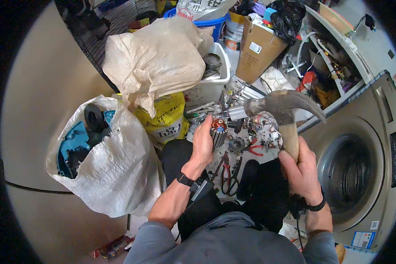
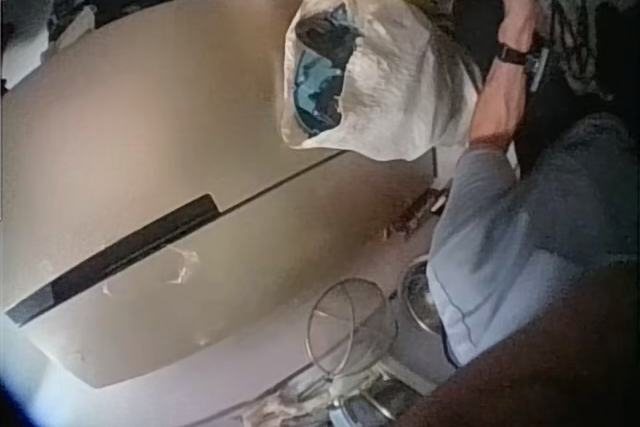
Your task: The person picks up a watch from a counter, sets it down, and then pulls copper wire from a motor rotor by hand. They strike the rotor with a hammer and use pliers to pull more wire from the metal core.
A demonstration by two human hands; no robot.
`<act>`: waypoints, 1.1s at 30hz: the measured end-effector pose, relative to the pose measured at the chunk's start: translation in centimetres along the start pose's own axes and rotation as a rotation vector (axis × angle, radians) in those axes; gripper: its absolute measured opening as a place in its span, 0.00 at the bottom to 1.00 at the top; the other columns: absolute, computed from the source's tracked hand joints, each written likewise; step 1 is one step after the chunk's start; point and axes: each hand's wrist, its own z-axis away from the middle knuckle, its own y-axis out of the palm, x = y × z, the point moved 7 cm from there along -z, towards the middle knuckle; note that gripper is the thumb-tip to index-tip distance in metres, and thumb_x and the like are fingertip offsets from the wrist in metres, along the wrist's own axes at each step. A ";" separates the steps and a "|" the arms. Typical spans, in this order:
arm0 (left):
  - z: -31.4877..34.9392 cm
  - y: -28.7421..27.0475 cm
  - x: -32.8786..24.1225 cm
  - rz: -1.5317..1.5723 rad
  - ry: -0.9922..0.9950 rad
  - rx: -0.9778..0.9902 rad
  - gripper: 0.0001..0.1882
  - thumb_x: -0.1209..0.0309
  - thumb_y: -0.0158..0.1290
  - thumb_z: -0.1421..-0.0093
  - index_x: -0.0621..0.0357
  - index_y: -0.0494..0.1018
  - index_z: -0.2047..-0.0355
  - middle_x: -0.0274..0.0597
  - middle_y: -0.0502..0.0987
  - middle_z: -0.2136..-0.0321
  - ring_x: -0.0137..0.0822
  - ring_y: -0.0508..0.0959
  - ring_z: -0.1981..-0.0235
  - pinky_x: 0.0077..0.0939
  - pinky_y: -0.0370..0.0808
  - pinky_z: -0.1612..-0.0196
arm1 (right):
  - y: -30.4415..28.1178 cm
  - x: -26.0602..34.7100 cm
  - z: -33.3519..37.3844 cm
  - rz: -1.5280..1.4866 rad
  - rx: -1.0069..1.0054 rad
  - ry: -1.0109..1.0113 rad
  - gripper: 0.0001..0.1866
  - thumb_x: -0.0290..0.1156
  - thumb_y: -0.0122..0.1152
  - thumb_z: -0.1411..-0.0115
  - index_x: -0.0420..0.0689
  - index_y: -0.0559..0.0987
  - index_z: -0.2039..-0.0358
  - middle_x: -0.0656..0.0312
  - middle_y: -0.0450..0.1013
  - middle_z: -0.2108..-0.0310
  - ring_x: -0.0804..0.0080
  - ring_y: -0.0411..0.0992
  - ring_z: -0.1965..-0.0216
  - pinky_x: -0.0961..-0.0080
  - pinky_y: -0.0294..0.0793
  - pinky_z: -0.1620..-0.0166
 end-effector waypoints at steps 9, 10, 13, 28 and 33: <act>0.3 0.3 1.0 0.273 -0.122 0.092 0.21 0.52 0.44 0.27 0.56 0.76 0.55 0.39 0.81 0.63 0.33 0.80 0.65 0.35 0.77 0.60 | 2.4 -1.6 -0.6 0.208 0.118 0.007 0.17 0.36 0.64 0.35 0.36 0.71 0.59 0.38 0.77 0.71 0.33 0.76 0.67 0.50 0.74 0.66; 0.6 1.2 0.4 0.400 -0.158 0.220 0.20 0.54 0.44 0.28 0.56 0.75 0.52 0.45 0.81 0.58 0.39 0.81 0.61 0.40 0.78 0.56 | 1.7 -1.2 -0.7 0.156 0.047 -0.014 0.16 0.36 0.64 0.35 0.36 0.71 0.59 0.39 0.77 0.71 0.35 0.77 0.67 0.52 0.75 0.66; 1.8 3.0 -0.1 0.487 -0.241 0.305 0.18 0.57 0.44 0.28 0.58 0.73 0.50 0.49 0.80 0.54 0.44 0.82 0.59 0.44 0.78 0.54 | 0.6 -1.3 -0.6 0.113 -0.052 -0.030 0.15 0.34 0.65 0.35 0.37 0.72 0.60 0.41 0.77 0.71 0.39 0.78 0.68 0.55 0.75 0.66; 2.4 2.5 -0.6 -0.212 0.111 0.200 0.34 0.84 0.68 0.54 0.62 0.70 0.45 0.36 0.79 0.57 0.28 0.78 0.57 0.25 0.76 0.51 | 1.7 0.0 1.0 0.163 -0.015 -0.147 0.16 0.32 0.67 0.37 0.36 0.71 0.57 0.39 0.77 0.71 0.34 0.78 0.67 0.52 0.76 0.68; 2.4 2.2 -1.6 -0.461 0.247 0.174 0.30 0.84 0.66 0.54 0.59 0.70 0.50 0.32 0.78 0.61 0.26 0.77 0.60 0.23 0.75 0.53 | 1.2 0.4 0.6 0.279 0.092 -0.088 0.17 0.33 0.67 0.37 0.38 0.72 0.55 0.39 0.77 0.70 0.37 0.78 0.67 0.54 0.77 0.66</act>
